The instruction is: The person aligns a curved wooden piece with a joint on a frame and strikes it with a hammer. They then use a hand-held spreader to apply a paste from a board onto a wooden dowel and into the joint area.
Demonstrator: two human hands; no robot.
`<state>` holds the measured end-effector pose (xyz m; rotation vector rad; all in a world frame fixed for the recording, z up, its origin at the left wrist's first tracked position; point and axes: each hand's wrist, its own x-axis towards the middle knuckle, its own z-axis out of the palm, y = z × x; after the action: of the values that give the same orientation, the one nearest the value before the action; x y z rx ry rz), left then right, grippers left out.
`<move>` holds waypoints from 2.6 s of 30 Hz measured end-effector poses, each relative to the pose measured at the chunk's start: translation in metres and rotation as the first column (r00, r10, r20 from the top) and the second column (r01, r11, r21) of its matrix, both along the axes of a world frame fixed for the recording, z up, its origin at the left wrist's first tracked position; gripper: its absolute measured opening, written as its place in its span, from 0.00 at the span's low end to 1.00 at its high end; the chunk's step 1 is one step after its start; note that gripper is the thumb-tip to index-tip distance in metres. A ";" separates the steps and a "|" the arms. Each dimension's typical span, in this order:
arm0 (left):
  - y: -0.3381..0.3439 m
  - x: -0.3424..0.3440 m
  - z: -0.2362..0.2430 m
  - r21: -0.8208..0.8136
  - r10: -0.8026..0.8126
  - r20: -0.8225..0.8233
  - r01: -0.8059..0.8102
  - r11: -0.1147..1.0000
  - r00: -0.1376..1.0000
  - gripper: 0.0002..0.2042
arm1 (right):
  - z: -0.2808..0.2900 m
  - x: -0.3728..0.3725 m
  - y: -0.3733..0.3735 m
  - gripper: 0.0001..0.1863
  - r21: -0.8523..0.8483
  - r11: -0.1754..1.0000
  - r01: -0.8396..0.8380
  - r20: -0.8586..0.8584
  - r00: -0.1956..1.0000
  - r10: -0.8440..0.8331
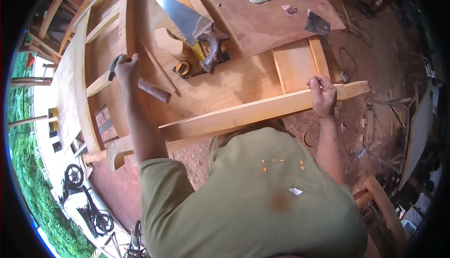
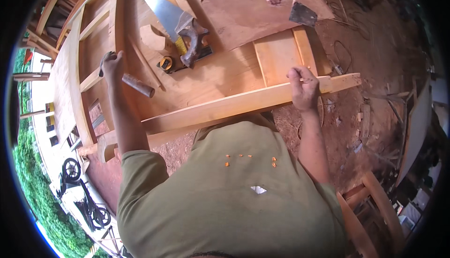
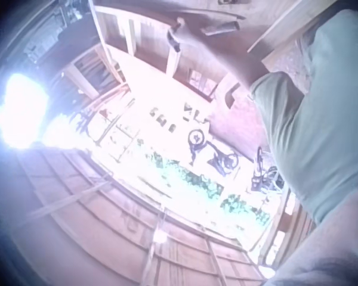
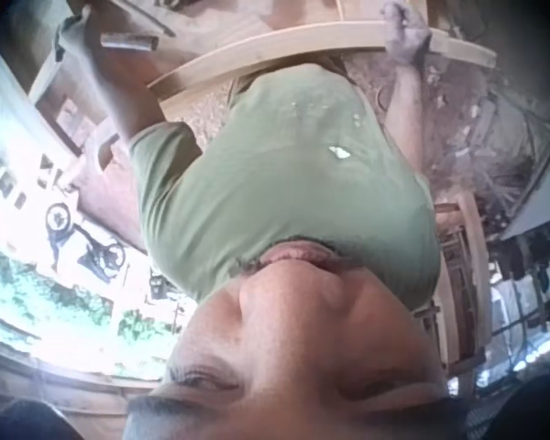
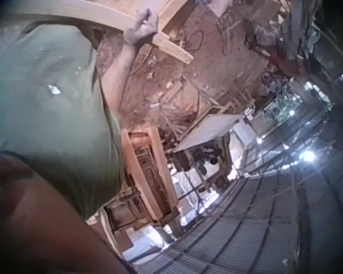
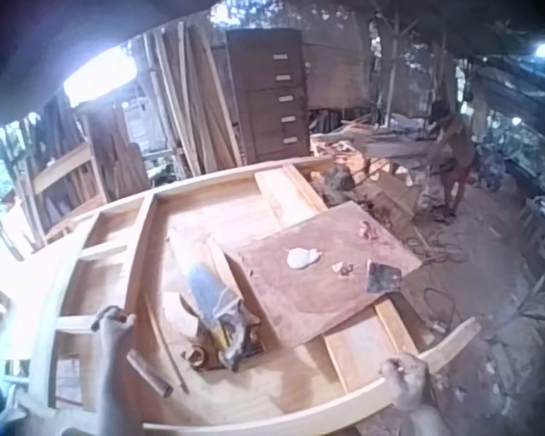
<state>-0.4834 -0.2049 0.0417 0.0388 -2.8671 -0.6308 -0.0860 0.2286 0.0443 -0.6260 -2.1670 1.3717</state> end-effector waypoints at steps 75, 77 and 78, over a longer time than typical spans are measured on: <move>0.339 0.429 0.045 0.233 -0.220 -0.152 0.251 0.939 0.964 0.08 | -0.064 0.037 0.234 0.19 -0.107 0.813 -0.572 -0.170 0.816 0.552; 0.334 0.433 0.040 0.407 -0.030 -0.152 0.090 0.909 0.988 0.09 | -0.040 0.060 0.231 0.21 -0.043 0.575 -0.817 0.024 0.575 0.818; 0.336 0.432 0.040 0.412 -0.027 -0.152 0.088 0.907 0.988 0.09 | -0.030 0.067 0.235 0.21 -0.038 0.380 -0.924 0.126 0.373 0.919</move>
<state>-0.0512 0.1311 0.0814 -0.0268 -2.5514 -1.1987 -0.0195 0.4638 0.0141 0.7681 -2.7656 1.7892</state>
